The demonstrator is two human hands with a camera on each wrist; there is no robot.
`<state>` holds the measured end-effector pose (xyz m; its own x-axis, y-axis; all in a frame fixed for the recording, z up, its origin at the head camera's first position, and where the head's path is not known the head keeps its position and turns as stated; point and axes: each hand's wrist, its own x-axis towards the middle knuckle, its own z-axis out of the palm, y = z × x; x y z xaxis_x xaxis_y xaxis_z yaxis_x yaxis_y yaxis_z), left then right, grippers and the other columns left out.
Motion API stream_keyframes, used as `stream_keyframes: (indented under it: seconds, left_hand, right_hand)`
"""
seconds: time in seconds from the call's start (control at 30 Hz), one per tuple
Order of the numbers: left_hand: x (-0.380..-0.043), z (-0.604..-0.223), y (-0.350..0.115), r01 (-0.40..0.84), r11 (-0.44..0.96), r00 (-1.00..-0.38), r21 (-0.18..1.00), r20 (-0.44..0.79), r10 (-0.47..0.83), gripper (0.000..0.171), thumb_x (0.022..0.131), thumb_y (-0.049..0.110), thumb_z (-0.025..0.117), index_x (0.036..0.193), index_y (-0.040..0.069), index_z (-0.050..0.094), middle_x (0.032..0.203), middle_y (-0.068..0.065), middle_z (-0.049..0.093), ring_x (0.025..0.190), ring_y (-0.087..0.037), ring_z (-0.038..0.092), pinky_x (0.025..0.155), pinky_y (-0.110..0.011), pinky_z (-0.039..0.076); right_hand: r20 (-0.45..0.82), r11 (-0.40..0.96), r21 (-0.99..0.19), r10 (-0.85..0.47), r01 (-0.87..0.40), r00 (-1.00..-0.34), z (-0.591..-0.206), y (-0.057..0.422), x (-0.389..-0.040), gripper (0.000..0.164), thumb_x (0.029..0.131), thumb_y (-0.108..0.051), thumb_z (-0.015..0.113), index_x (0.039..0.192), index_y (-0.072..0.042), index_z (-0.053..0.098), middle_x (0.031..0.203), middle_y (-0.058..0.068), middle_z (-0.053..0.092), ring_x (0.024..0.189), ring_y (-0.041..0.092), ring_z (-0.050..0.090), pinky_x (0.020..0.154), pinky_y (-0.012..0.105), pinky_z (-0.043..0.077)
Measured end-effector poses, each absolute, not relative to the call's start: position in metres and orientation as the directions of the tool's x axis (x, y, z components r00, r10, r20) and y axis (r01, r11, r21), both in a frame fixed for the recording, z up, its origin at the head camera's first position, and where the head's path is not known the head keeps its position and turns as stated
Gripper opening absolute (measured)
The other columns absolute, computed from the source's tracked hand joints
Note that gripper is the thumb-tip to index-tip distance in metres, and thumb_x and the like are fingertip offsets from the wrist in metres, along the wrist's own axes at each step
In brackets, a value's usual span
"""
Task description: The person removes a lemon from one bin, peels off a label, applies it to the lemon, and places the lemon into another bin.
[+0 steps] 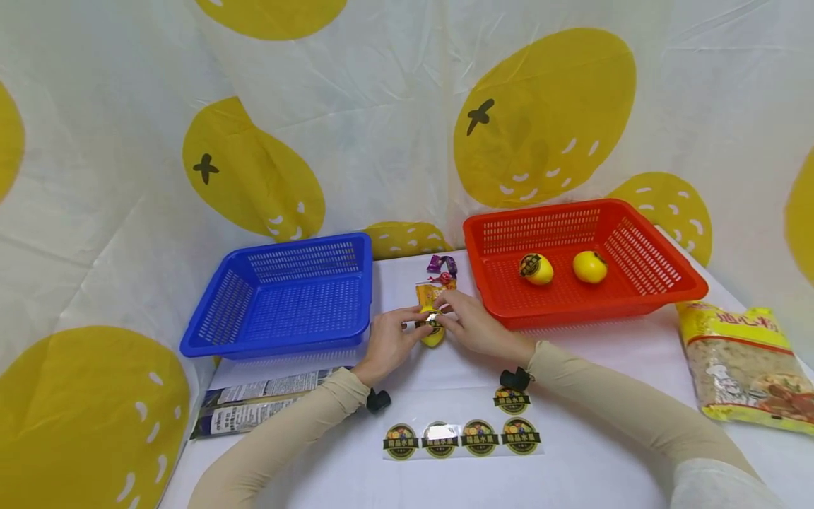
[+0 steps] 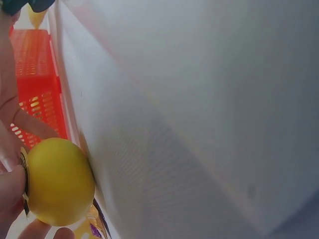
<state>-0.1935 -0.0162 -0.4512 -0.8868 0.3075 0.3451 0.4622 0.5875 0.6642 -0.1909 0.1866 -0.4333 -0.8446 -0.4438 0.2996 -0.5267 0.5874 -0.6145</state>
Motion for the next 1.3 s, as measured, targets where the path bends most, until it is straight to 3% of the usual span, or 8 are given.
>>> stream_keyframes:
  seconds: [0.17, 0.33, 0.47, 0.6, 0.83, 1.13, 1.3]
  left_hand:
    - [-0.1934, -0.4527, -0.0159, 0.466, 0.581, -0.885, 0.667, 0.35, 0.308, 0.024, 0.086, 0.024, 0.083, 0.107, 0.012, 0.081, 0.12, -0.011, 0.076, 0.111, -0.027, 0.074, 0.079, -0.038, 0.061]
    - [-0.1934, -0.4527, -0.0163, 0.458, 0.569, -0.889, 0.683, 0.337, 0.31, 0.024, 0.087, 0.024, 0.082, 0.107, 0.011, 0.081, 0.121, -0.011, 0.075, 0.111, -0.027, 0.074, 0.068, -0.029, 0.055]
    - [-0.1927, -0.452, -0.017, 0.446, 0.557, -0.894, 0.7, 0.322, 0.312, 0.022, 0.09, 0.021, 0.08, 0.109, 0.01, 0.08, 0.123, -0.011, 0.074, 0.114, -0.027, 0.073, 0.082, -0.035, 0.062]
    - [-0.1918, -0.4519, -0.018, 0.418, 0.518, -0.905, 0.747, 0.292, 0.309, 0.021, 0.092, 0.014, 0.076, 0.112, 0.006, 0.078, 0.126, -0.013, 0.073, 0.119, -0.029, 0.07, 0.097, -0.04, 0.059]
    - [-0.1935, -0.4531, -0.0204, 0.345, 0.423, -0.926, 0.838, 0.23, 0.298, 0.02, 0.091, 0.006, 0.075, 0.111, 0.003, 0.078, 0.129, -0.018, 0.07, 0.121, -0.031, 0.069, 0.093, -0.034, 0.059]
    - [-0.1977, -0.4555, -0.0203, 0.304, 0.427, -0.943, 0.852, 0.206, 0.26, 0.015, 0.087, 0.008, 0.08, 0.1, 0.002, 0.081, 0.123, -0.018, 0.073, 0.116, -0.029, 0.072, 0.089, -0.031, 0.061]
    - [-0.1951, -0.4548, -0.0202, 0.35, 0.44, -0.927, 0.827, 0.239, 0.288, 0.014, 0.089, 0.008, 0.079, 0.1, 0.0, 0.08, 0.126, -0.019, 0.072, 0.119, -0.032, 0.07, 0.091, -0.034, 0.06]
  right_hand:
    - [0.335, 0.615, -0.565, -0.439, -0.551, -0.834, -0.4347, 0.1836, -0.1916, 0.01, 0.092, -0.003, 0.073, 0.101, -0.007, 0.069, 0.108, 0.009, 0.074, 0.106, 0.026, 0.071, 0.095, 0.044, 0.059]
    - [0.298, 0.624, -0.584, -0.43, -0.519, -0.852, -0.4305, 0.1827, -0.1914, 0.007, 0.091, -0.004, 0.074, 0.097, -0.004, 0.071, 0.114, 0.015, 0.075, 0.106, 0.029, 0.073, 0.096, 0.047, 0.059]
    - [0.296, 0.628, -0.587, -0.421, -0.511, -0.858, -0.4308, 0.1825, -0.1917, 0.007, 0.091, -0.004, 0.075, 0.097, -0.004, 0.071, 0.116, 0.017, 0.074, 0.106, 0.03, 0.073, 0.098, 0.048, 0.058]
    - [0.301, 0.631, -0.586, -0.412, -0.508, -0.86, -0.4326, 0.1825, -0.192, 0.008, 0.091, -0.004, 0.074, 0.098, -0.005, 0.071, 0.11, 0.014, 0.076, 0.106, 0.029, 0.074, 0.095, 0.046, 0.06]
    - [0.27, 0.651, -0.59, -0.398, -0.478, -0.877, -0.4318, 0.1829, -0.19, 0.012, 0.092, -0.005, 0.073, 0.104, -0.007, 0.07, 0.114, 0.013, 0.077, 0.109, 0.031, 0.074, 0.096, 0.046, 0.06]
    - [0.209, 0.692, -0.581, -0.381, -0.428, -0.901, -0.4295, 0.1836, -0.189, 0.009, 0.093, -0.009, 0.071, 0.101, -0.007, 0.074, 0.116, 0.015, 0.077, 0.112, 0.033, 0.073, 0.099, 0.048, 0.058]
    - [0.214, 0.679, -0.596, -0.38, -0.428, -0.9, -0.4297, 0.1846, -0.1887, 0.008, 0.092, -0.008, 0.071, 0.098, -0.007, 0.077, 0.124, 0.016, 0.074, 0.114, 0.032, 0.072, 0.095, 0.045, 0.06]
